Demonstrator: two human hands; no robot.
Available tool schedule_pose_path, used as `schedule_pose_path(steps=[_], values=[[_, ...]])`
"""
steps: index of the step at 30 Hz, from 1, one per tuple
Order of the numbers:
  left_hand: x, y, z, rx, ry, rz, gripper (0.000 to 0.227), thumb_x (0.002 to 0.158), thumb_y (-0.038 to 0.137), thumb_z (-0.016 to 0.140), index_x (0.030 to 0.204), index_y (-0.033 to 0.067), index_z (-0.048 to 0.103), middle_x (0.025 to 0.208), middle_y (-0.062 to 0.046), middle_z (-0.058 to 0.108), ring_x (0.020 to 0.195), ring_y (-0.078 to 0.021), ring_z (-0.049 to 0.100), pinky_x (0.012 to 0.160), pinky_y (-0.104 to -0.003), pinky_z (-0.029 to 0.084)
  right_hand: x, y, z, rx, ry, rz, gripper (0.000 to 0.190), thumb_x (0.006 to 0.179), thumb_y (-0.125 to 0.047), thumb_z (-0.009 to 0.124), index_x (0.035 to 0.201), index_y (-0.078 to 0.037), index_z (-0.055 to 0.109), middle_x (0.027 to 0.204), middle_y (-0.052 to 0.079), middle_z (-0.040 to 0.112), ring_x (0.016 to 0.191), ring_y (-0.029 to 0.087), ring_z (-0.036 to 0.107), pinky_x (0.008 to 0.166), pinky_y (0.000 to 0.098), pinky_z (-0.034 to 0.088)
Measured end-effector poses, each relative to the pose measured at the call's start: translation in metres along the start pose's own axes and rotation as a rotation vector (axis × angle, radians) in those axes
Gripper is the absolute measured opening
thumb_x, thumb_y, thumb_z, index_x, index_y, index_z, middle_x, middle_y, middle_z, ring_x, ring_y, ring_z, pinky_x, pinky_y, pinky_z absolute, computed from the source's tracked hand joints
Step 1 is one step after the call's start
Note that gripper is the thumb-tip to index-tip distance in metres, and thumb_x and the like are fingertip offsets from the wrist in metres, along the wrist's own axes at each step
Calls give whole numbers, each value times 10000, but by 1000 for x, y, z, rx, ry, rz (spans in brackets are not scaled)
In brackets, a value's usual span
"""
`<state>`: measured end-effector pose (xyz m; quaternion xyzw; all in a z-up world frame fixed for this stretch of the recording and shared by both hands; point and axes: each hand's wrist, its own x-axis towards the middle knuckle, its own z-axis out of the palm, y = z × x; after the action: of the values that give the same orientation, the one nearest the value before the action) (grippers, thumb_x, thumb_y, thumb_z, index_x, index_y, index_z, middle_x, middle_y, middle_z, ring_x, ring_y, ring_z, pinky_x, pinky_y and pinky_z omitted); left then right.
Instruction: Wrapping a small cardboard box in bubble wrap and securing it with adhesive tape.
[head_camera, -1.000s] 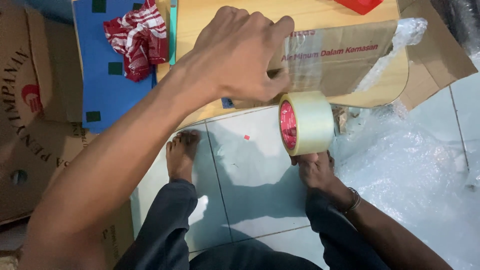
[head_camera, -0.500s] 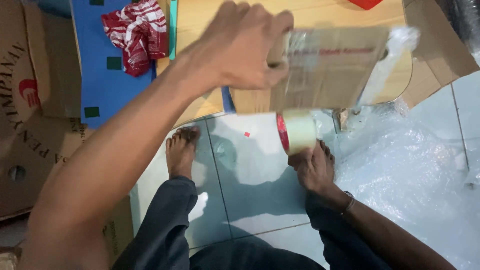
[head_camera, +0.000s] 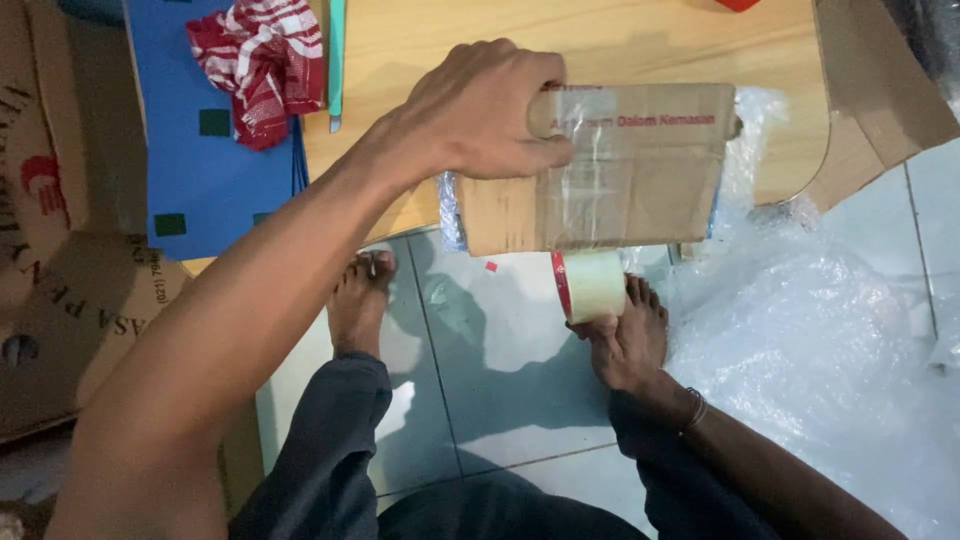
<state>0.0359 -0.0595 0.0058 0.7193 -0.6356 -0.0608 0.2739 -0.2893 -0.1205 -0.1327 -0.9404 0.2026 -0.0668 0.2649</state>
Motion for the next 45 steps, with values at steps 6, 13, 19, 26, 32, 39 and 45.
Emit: schedule_pose_path(steps=[6,13,19,26,32,39,45], values=[[2,4,-5,-60,-85,-120,419,724,386,779,962,41,761,848,-109,750,670,-345,663,658,-448,520,-4,11,12,-71,-40,121,675,1022,-466,222,1293,72,526,1232,292,534,1056,488,506,919,618,391],[-2,7,-3,74,-58,-12,551,765,449,710,1029,-34,744,575,-151,640,470,-368,563,604,-487,457,-4,18,15,-123,-63,59,595,1052,-415,246,1267,65,525,1202,279,504,1027,470,501,924,628,394],[1,8,11,608,-19,33,937,936,946,504,1090,44,708,767,-165,688,608,-346,628,865,-505,345,-2,9,7,-126,-71,110,662,1035,-483,235,1290,44,545,1257,289,524,1059,496,506,943,624,387],[-4,39,21,418,75,359,416,861,245,764,1245,157,630,1329,-83,558,1268,-277,453,1095,-504,307,3,-6,-5,-91,-55,79,532,1020,-437,305,1127,-11,605,1149,234,523,979,441,495,907,581,382],[-13,49,31,275,139,374,285,856,171,668,1089,15,720,1211,-137,671,1215,-345,537,1086,-468,361,1,-3,-5,-67,-2,32,514,1024,-378,344,1227,34,574,1197,262,539,1000,469,509,905,594,399],[-41,58,47,566,-50,278,725,1065,551,446,1510,-13,542,1570,-246,468,1497,-493,255,1226,-629,112,3,-12,-10,-87,-13,26,606,1052,-465,242,1201,-2,603,1163,250,534,986,465,508,913,593,384],[-46,48,49,417,-177,274,1089,768,899,580,1638,267,412,1706,-262,250,1547,-529,47,1158,-757,-80,-4,7,7,-86,-22,118,561,1031,-445,295,1253,-11,572,1244,237,561,1060,479,535,916,591,416]])
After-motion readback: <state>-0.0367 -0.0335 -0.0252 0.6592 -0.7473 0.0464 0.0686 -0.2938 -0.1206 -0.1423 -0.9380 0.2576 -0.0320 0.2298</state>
